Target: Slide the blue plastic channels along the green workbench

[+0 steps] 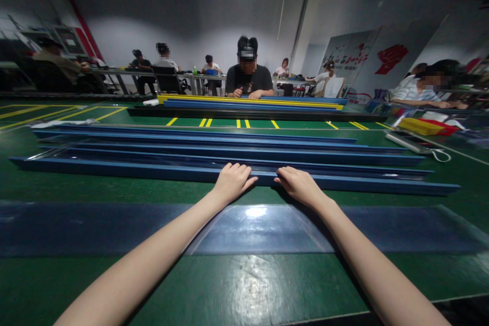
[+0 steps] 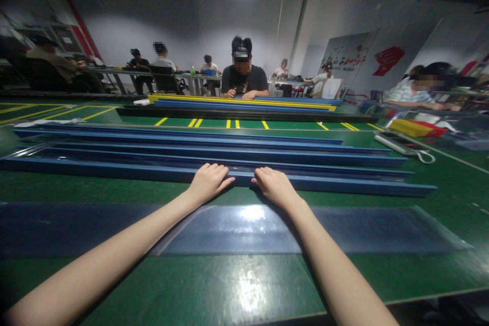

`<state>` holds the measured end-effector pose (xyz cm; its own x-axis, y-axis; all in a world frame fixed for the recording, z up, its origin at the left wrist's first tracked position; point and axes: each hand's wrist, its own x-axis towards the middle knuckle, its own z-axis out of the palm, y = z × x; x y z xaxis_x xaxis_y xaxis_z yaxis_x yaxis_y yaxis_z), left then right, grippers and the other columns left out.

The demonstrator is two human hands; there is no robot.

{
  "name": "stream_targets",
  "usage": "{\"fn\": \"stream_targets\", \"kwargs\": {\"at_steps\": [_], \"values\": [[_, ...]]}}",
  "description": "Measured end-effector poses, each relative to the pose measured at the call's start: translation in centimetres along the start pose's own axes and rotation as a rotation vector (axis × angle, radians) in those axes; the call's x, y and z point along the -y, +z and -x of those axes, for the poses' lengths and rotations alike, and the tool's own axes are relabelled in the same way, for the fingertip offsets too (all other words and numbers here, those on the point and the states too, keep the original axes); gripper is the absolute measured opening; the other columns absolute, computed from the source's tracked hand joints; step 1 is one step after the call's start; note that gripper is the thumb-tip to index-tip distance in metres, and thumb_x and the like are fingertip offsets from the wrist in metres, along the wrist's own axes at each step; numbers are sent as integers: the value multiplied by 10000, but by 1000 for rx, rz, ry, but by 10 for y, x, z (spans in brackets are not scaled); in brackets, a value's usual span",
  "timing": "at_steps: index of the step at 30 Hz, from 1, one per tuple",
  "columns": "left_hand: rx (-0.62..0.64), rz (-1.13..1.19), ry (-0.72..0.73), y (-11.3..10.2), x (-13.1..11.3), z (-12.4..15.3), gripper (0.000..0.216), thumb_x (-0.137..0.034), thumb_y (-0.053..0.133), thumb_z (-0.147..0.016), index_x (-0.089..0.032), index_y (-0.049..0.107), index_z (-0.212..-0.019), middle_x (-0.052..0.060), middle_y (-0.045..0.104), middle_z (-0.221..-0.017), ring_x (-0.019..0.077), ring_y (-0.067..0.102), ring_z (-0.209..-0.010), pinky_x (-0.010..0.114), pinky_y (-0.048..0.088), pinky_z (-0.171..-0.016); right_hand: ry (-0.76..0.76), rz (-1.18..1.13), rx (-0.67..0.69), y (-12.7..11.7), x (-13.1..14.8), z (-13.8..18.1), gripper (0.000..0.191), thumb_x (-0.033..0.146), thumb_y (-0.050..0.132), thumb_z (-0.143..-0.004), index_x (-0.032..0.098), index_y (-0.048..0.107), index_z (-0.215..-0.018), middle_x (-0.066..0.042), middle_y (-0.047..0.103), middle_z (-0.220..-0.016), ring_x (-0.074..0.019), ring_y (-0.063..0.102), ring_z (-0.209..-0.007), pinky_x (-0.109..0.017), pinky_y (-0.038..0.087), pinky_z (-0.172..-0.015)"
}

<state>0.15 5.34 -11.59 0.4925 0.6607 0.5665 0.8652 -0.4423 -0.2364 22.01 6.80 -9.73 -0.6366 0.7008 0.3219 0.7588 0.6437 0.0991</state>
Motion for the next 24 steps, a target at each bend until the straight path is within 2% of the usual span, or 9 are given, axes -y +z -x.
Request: {"fn": "stream_targets", "kwargs": {"at_steps": [17,24], "values": [[-36,-3,-3,2,-1,0,337,-412,367,-878,-159,553,-758,44,610,-709,182,530,-685,310,289,-615,6,-2,31,-6,-4,2,234,324,358,-899,190,548,-862,-46,585,-824,-143,530,-739,-226,308,-586],[-8,32,-9,1,-2,0,319,-399,381,-875,-153,557,-774,55,614,-730,190,535,-702,317,302,-625,18,-2,38,-7,-3,4,277,331,342,-900,194,582,-917,-59,588,-839,-144,535,-742,-228,329,-592]]}}
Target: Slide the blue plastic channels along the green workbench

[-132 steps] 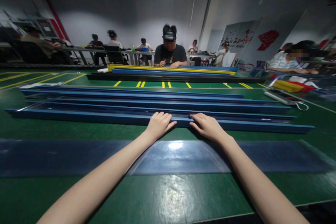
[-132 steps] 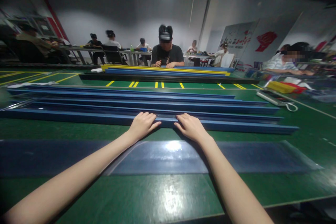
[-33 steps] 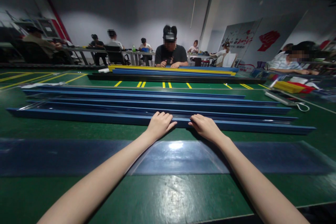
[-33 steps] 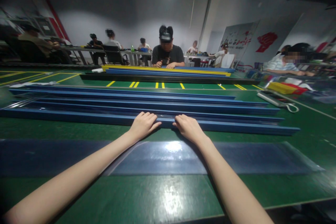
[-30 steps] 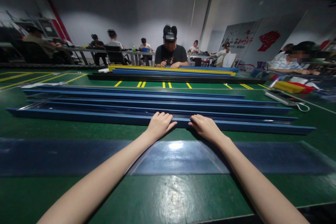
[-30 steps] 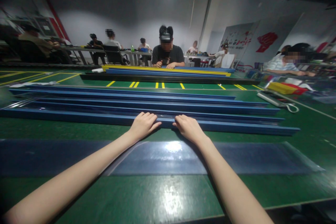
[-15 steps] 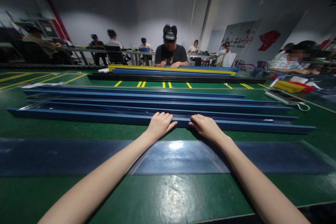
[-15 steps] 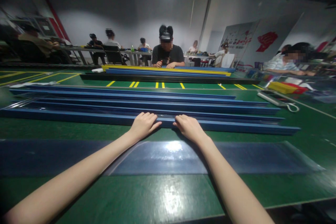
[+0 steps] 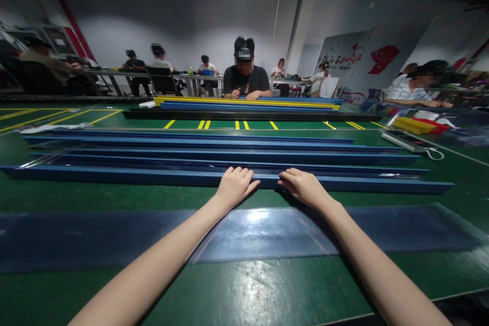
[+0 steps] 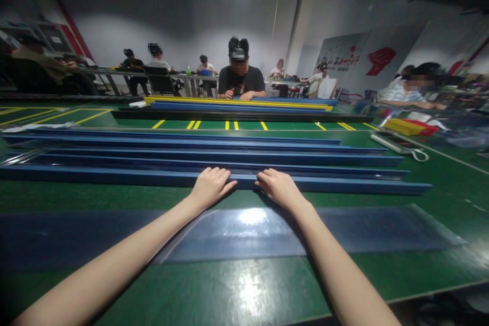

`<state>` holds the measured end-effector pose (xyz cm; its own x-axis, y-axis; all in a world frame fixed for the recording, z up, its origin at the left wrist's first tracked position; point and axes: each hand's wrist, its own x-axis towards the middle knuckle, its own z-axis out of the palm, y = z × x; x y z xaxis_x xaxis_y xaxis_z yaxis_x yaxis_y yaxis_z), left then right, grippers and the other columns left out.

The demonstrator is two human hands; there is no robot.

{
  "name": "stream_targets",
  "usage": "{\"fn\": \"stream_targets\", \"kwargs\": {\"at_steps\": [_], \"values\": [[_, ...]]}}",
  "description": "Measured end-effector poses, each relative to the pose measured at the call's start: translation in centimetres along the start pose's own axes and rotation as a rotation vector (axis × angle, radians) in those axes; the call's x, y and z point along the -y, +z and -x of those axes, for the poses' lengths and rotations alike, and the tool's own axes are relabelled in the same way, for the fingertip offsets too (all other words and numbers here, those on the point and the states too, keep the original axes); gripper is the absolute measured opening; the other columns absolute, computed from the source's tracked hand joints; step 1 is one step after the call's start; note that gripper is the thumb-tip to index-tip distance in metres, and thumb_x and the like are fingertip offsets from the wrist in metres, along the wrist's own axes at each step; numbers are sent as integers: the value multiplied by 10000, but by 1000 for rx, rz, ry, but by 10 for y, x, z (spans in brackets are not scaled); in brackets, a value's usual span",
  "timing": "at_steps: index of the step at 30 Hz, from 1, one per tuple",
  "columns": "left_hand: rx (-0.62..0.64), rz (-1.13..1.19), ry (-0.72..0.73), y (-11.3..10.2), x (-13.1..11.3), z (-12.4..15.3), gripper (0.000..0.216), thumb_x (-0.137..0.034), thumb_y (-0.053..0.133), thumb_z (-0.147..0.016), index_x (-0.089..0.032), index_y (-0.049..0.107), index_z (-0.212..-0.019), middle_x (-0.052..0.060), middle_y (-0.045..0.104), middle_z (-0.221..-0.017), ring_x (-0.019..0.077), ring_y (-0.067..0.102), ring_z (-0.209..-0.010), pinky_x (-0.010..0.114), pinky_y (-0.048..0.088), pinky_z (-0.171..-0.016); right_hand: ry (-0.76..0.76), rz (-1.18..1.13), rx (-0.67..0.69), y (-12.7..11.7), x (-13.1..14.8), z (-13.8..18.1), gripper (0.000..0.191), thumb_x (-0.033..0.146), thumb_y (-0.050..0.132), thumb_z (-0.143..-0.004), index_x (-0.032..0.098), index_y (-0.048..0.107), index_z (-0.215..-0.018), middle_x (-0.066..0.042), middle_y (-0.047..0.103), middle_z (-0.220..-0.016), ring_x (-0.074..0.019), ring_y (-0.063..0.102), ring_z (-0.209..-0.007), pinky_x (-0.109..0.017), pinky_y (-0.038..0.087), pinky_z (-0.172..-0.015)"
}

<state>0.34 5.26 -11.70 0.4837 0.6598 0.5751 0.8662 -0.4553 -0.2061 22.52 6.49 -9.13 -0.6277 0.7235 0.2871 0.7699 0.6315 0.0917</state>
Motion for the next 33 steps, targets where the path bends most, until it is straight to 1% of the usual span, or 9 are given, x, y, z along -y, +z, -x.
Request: {"fn": "stream_targets", "kwargs": {"at_steps": [6,12,17,24,29,33], "values": [[9,46,-14,0,0,1,302,-388,388,-875,-162,546,-754,54,606,-706,188,531,-697,316,303,-627,13,17,-13,-4,0,2,311,348,341,-898,196,610,-935,-58,584,-792,-149,532,-742,-234,337,-588],[7,44,-12,1,0,1,300,-389,392,-873,-162,543,-749,47,610,-716,183,530,-699,313,307,-623,59,3,2,-6,4,1,339,369,338,-897,188,624,-915,-60,595,-810,-150,537,-781,-235,346,-629],[-8,45,-15,2,0,1,280,-385,417,-864,-161,544,-757,45,613,-725,182,536,-708,312,310,-629,59,-1,-11,-9,9,-5,369,375,327,-901,179,629,-817,-47,590,-784,-141,530,-773,-233,346,-642],[-15,81,-18,2,0,1,275,-358,401,-871,-159,544,-747,56,615,-722,189,542,-711,319,311,-637,-36,44,-6,-7,22,-21,316,375,379,-874,162,585,-764,-47,584,-768,-140,519,-740,-243,324,-626],[-14,96,-25,0,0,0,282,-337,373,-880,-160,547,-745,56,615,-728,188,542,-718,326,312,-655,-91,54,6,-4,21,-30,361,433,364,-867,157,567,-754,-54,577,-764,-141,505,-712,-251,304,-612],[-33,122,-43,-1,0,1,278,-316,354,-888,-164,548,-760,48,613,-736,178,537,-731,329,310,-690,-141,33,-14,-1,23,-37,325,403,378,-860,156,560,-753,-55,569,-757,-143,489,-722,-250,294,-606]]}}
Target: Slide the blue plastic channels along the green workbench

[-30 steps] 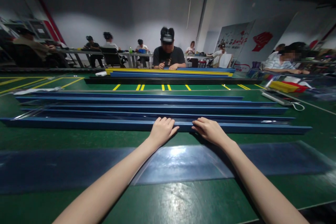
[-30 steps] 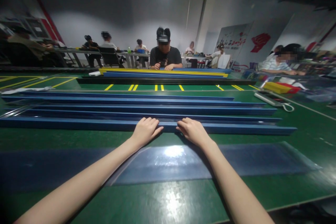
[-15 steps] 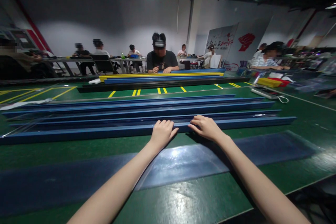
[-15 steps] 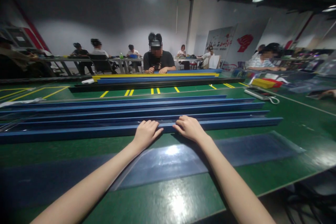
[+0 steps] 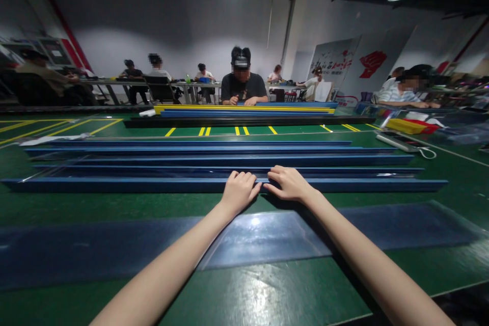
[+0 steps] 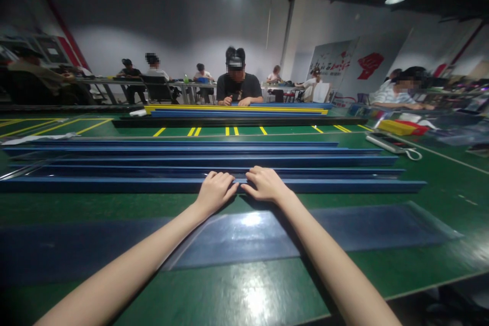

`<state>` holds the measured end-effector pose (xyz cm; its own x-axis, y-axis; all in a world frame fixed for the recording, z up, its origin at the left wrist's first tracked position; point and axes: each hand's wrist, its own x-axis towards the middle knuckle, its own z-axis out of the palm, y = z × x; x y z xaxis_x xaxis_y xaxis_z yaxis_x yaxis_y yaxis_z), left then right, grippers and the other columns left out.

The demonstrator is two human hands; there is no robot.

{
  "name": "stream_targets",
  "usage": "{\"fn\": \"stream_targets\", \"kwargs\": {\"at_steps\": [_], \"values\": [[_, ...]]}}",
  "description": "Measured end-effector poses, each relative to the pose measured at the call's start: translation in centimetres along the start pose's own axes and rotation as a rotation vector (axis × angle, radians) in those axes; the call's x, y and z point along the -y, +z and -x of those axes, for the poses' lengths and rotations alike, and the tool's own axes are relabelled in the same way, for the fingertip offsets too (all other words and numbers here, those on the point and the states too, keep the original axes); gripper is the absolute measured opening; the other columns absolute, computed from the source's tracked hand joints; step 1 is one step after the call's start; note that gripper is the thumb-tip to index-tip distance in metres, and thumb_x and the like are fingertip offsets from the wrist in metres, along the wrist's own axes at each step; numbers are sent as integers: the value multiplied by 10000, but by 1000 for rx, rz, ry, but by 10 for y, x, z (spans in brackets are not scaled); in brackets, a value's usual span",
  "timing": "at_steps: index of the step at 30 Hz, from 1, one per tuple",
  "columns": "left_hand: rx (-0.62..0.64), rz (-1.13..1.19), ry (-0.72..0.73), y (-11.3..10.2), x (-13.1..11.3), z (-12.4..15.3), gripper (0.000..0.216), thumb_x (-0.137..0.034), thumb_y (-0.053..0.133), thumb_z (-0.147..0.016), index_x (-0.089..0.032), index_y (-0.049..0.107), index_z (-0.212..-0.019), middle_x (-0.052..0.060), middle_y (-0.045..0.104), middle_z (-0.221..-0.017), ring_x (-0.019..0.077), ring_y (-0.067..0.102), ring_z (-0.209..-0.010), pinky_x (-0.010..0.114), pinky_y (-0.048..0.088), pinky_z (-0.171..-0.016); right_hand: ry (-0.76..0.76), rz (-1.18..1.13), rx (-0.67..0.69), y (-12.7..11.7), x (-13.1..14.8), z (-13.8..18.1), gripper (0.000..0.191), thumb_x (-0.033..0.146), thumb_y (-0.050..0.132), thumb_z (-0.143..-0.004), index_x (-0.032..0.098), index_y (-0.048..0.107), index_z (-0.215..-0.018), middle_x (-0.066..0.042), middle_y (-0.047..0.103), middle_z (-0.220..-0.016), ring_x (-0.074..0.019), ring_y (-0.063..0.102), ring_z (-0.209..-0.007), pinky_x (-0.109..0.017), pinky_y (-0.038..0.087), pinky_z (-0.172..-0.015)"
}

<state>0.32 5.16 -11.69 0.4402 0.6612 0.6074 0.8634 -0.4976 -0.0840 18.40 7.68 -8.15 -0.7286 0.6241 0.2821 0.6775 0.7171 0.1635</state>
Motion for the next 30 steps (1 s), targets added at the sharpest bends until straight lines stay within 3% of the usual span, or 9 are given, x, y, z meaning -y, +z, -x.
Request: {"fn": "stream_targets", "kwargs": {"at_steps": [6,14,19,23,30], "values": [[-48,0,-109,-4,0,0,280,-287,333,-892,-168,553,-765,36,617,-752,165,530,-733,322,299,-700,-51,22,-84,7,9,-4,259,287,366,-859,157,538,-716,-54,551,-748,-138,463,-696,-254,290,-604],[-116,-93,-216,-13,3,-2,264,-268,365,-876,-179,560,-723,49,631,-725,193,524,-749,384,274,-781,-45,11,-57,7,7,-2,206,235,403,-853,157,542,-721,-52,557,-757,-136,474,-704,-250,291,-576],[18,-76,-278,-22,8,-9,281,-264,373,-871,-178,554,-673,35,647,-696,173,552,-676,330,294,-673,-20,16,-22,3,8,-4,212,243,406,-859,157,557,-738,-59,567,-774,-141,490,-728,-247,291,-558],[142,-23,-243,-29,13,-11,290,-283,367,-881,-179,558,-689,25,651,-720,165,578,-693,291,299,-617,-15,22,-5,0,9,-4,222,253,399,-865,158,562,-748,-61,574,-790,-143,498,-745,-245,282,-545],[173,64,-176,-31,19,-5,272,-390,421,-866,-185,564,-759,8,649,-769,152,578,-733,258,328,-619,49,42,49,-8,-1,7,206,240,424,-845,164,566,-716,-55,588,-791,-143,523,-746,-252,255,-524]]}}
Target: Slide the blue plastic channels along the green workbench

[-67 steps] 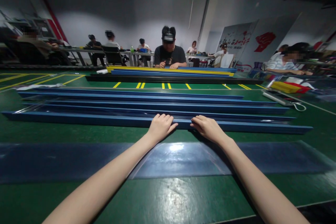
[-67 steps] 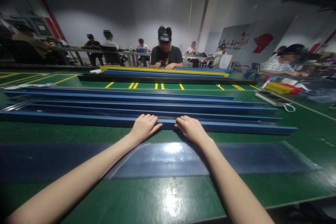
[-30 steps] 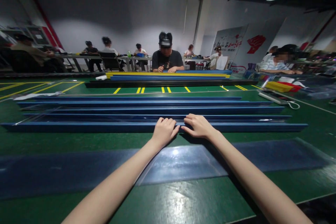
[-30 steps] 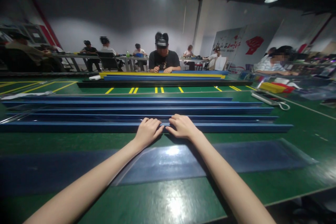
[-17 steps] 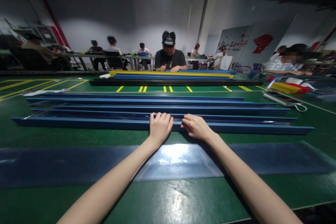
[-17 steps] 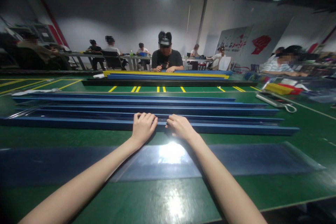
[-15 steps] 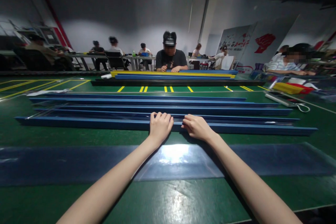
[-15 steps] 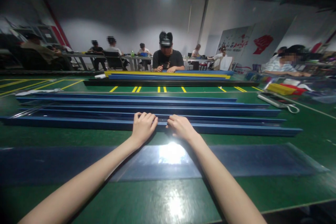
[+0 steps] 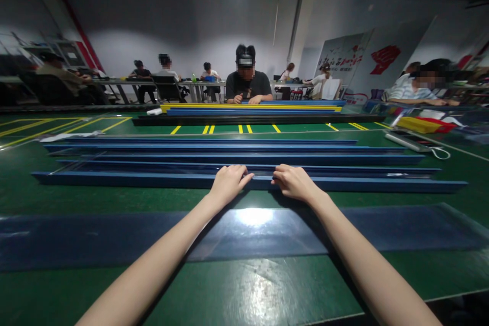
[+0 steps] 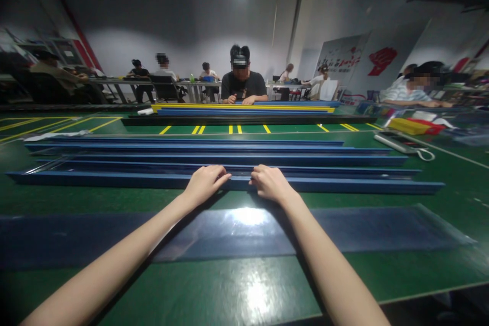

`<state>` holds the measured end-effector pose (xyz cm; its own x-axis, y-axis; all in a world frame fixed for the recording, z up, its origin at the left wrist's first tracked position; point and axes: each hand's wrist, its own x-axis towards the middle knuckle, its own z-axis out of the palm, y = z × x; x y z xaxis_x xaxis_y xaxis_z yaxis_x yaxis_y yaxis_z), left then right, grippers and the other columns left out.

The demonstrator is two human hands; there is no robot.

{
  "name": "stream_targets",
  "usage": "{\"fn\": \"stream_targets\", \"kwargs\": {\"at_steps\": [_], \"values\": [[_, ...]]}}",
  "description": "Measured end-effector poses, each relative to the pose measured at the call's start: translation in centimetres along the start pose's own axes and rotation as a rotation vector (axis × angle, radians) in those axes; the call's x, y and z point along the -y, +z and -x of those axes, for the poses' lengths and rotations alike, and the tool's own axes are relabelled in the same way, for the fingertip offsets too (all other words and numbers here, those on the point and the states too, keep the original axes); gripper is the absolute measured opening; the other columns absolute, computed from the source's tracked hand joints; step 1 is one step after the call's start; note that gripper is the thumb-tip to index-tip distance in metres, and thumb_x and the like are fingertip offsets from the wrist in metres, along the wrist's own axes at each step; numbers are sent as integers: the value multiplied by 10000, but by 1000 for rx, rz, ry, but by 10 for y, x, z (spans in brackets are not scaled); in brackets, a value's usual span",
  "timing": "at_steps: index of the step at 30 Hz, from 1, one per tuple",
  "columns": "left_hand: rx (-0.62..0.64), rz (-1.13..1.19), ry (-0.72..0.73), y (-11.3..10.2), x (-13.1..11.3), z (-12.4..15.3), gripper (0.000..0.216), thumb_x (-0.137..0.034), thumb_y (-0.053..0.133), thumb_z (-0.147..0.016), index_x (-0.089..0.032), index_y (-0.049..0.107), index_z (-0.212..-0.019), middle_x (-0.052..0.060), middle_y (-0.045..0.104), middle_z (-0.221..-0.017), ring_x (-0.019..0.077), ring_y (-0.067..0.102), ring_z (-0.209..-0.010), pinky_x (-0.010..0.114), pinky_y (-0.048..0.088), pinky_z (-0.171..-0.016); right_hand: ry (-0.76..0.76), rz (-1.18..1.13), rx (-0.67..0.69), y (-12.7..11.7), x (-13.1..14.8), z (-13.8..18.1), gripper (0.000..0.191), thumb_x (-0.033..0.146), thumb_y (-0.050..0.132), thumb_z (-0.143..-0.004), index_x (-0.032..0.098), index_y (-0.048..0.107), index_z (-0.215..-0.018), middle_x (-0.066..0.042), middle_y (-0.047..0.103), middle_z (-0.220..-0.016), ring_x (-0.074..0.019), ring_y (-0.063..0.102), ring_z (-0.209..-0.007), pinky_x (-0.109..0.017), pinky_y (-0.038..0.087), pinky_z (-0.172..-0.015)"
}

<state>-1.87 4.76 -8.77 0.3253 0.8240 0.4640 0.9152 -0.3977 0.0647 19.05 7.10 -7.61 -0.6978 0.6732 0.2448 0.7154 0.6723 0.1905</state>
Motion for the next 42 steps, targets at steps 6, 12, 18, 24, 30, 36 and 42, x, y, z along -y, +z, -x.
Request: {"fn": "stream_targets", "kwargs": {"at_steps": [6,12,18,24,30,36,42], "values": [[27,-72,77,6,1,2,311,-464,444,-832,-175,559,-825,23,638,-821,165,555,-779,270,331,-655,93,21,22,-4,-19,18,224,248,421,-838,173,577,-696,-39,595,-784,-135,531,-728,-251,233,-512],[35,-163,119,12,1,5,311,-461,469,-819,-165,552,-863,35,624,-856,183,535,-815,289,317,-668,167,43,60,-7,-29,25,234,268,421,-829,180,586,-689,-27,599,-800,-127,537,-703,-244,241,-513],[-47,-218,143,22,2,9,315,-454,462,-827,-153,549,-861,50,616,-843,194,525,-801,306,303,-677,184,36,52,-7,-25,26,240,299,417,-827,178,582,-701,-35,607,-806,-143,547,-748,-240,280,-545],[-91,-236,161,28,4,10,327,-457,438,-837,-154,552,-885,54,611,-850,203,517,-809,315,300,-685,177,15,16,-4,-21,26,366,417,333,-873,179,591,-769,-45,606,-825,-157,554,-793,-239,321,-604],[-106,-231,158,27,3,10,330,-458,444,-834,-159,553,-922,55,611,-861,206,516,-819,324,305,-702,166,19,46,0,-16,22,358,427,316,-884,187,576,-828,-47,607,-862,-160,562,-811,-243,334,-608],[-138,-228,132,25,2,11,334,-466,471,-817,-167,556,-939,73,614,-901,216,517,-851,336,307,-730,169,10,47,3,-17,22,347,420,311,-888,185,561,-837,-53,612,-894,-170,569,-834,-243,346,-617],[-147,-229,126,27,3,11,344,-475,478,-809,-164,563,-928,69,620,-912,222,519,-866,342,310,-731,162,-14,59,5,-17,22,342,413,322,-885,179,571,-901,-72,612,-991,-182,558,-911,-247,371,-669]]}}
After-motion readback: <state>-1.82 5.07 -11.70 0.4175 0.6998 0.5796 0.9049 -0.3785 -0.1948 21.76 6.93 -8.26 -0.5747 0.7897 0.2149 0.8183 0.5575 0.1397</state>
